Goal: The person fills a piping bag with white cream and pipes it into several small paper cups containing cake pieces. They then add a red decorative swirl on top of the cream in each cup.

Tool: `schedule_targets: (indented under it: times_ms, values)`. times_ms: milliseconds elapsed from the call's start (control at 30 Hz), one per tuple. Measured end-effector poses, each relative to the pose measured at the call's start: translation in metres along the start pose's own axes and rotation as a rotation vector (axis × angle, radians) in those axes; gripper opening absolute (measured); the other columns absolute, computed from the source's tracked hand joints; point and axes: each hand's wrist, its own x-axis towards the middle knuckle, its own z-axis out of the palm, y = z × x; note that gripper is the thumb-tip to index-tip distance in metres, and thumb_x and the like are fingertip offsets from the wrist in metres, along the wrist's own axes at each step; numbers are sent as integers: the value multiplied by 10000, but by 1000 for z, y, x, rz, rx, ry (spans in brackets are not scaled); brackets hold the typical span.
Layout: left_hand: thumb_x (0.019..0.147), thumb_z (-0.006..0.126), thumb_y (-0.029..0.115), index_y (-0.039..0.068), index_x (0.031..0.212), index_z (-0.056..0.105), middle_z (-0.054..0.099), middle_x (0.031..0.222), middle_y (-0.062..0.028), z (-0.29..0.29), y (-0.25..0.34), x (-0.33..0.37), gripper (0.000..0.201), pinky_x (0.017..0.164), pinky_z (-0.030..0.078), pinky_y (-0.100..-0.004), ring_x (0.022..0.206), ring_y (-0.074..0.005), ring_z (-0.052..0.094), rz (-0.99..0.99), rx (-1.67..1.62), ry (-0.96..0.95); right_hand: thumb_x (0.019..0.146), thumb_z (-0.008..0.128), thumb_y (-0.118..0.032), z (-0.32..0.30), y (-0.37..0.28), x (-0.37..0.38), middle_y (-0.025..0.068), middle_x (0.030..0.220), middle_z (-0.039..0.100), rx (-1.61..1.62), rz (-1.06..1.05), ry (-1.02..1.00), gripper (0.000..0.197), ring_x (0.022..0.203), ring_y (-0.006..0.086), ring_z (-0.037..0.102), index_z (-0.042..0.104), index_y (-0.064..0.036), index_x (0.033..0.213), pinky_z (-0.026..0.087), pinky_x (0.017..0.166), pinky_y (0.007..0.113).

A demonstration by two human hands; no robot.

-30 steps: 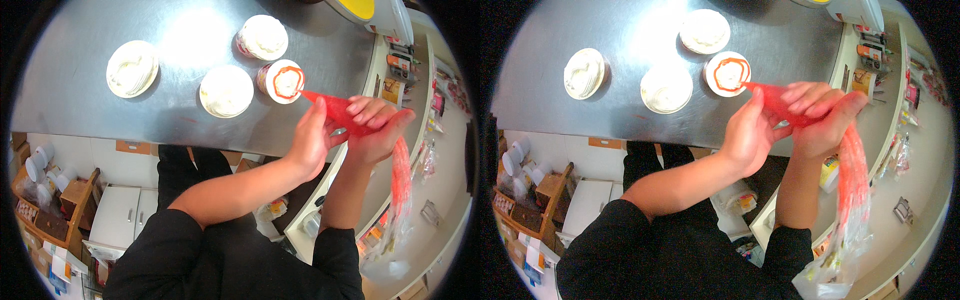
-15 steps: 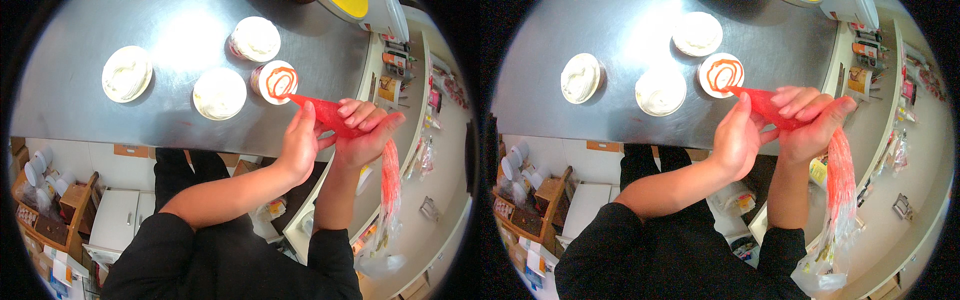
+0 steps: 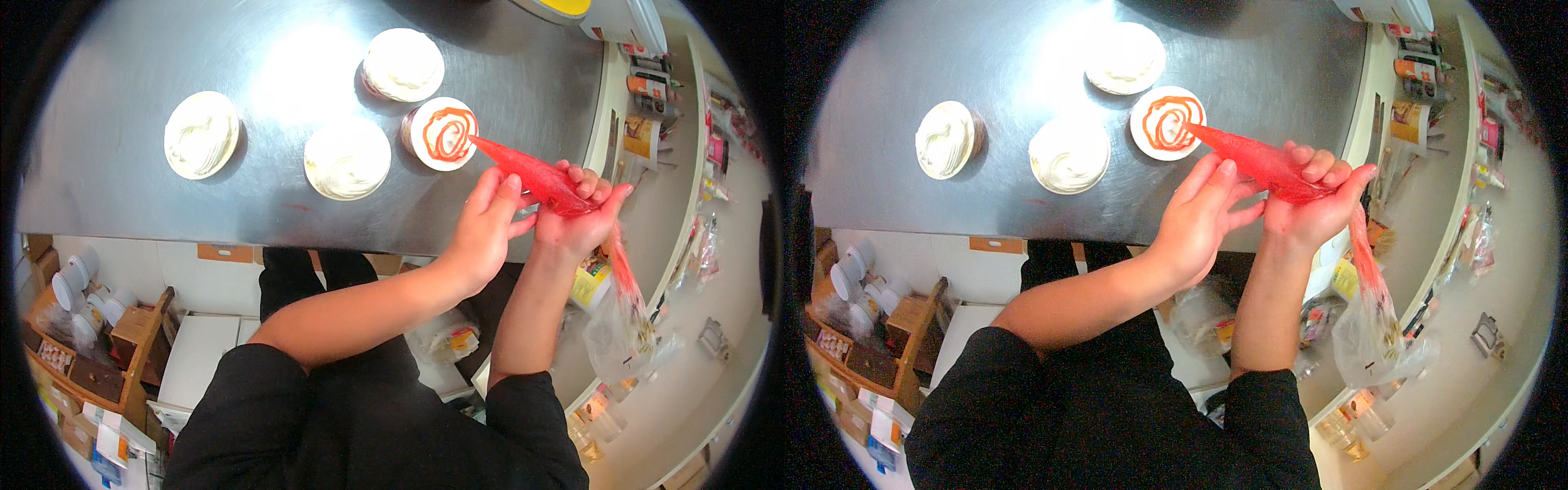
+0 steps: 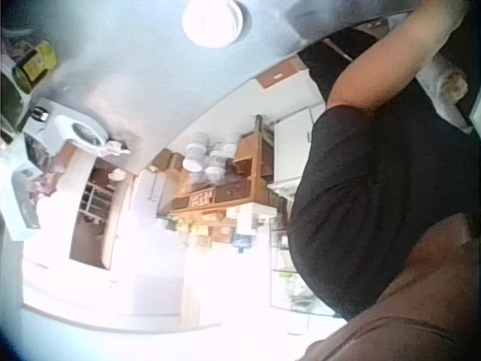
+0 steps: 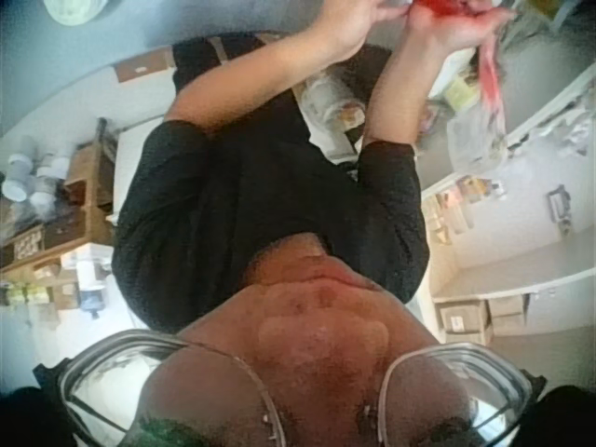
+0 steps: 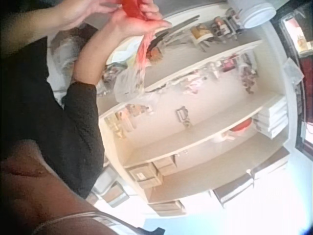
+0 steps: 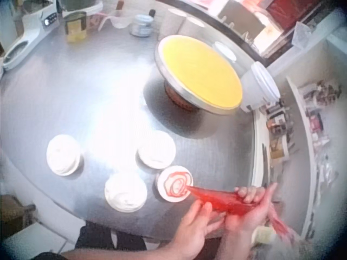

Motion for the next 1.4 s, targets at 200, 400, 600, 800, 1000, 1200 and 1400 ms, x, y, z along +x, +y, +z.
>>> schedule_targets:
  times_ms: [200,400,600,800,1000,1200,1400]
  values:
    - [945,379,229,75,1191,398,468,1158,-44,-6,-12,-4,290,927,388,-383,1090,-167,451,-10,70,-26,917,356,-447,-18,2,-3,29,542,443,121,69,102,475,619,225,499,385,-128,566,435,760,436]
    - [949,372,258,79,1247,347,435,1213,-48,3,-2,-14,349,970,351,-383,1136,-164,420,43,145,-129,910,386,-439,-16,-7,-2,10,544,439,240,76,-29,464,619,192,491,386,-134,561,435,747,425]
    - [941,391,233,78,1252,338,437,1234,-60,32,33,-6,351,977,333,-399,1156,-186,417,169,-50,-203,925,309,-461,52,-27,17,31,527,468,115,-69,-338,508,612,219,516,401,-131,550,453,728,431]
    - [940,353,312,74,1187,437,490,1201,-73,36,69,9,354,948,342,-432,1133,-201,442,229,-261,-179,929,245,-477,114,-12,23,86,507,483,-171,-191,-664,557,553,277,551,405,-100,551,459,697,445]
    - [939,337,328,82,1192,430,492,1195,-69,21,86,25,365,949,339,-432,1129,-212,443,258,-340,-164,925,233,-494,141,15,26,90,503,464,-358,-192,-682,567,537,269,543,372,-84,559,466,671,421]
    - [942,333,312,85,1170,443,500,1181,-66,24,93,38,340,930,361,-430,1112,-205,459,232,-352,-114,926,253,-488,153,22,31,95,496,447,-459,-245,-565,552,512,266,521,353,-79,570,469,668,421]
    - [948,317,293,73,1158,446,502,1176,-79,35,81,44,330,903,389,-422,1095,-209,473,158,-348,-66,924,268,-488,140,12,41,102,491,440,-476,-236,-504,547,510,267,514,349,-78,573,460,657,418]
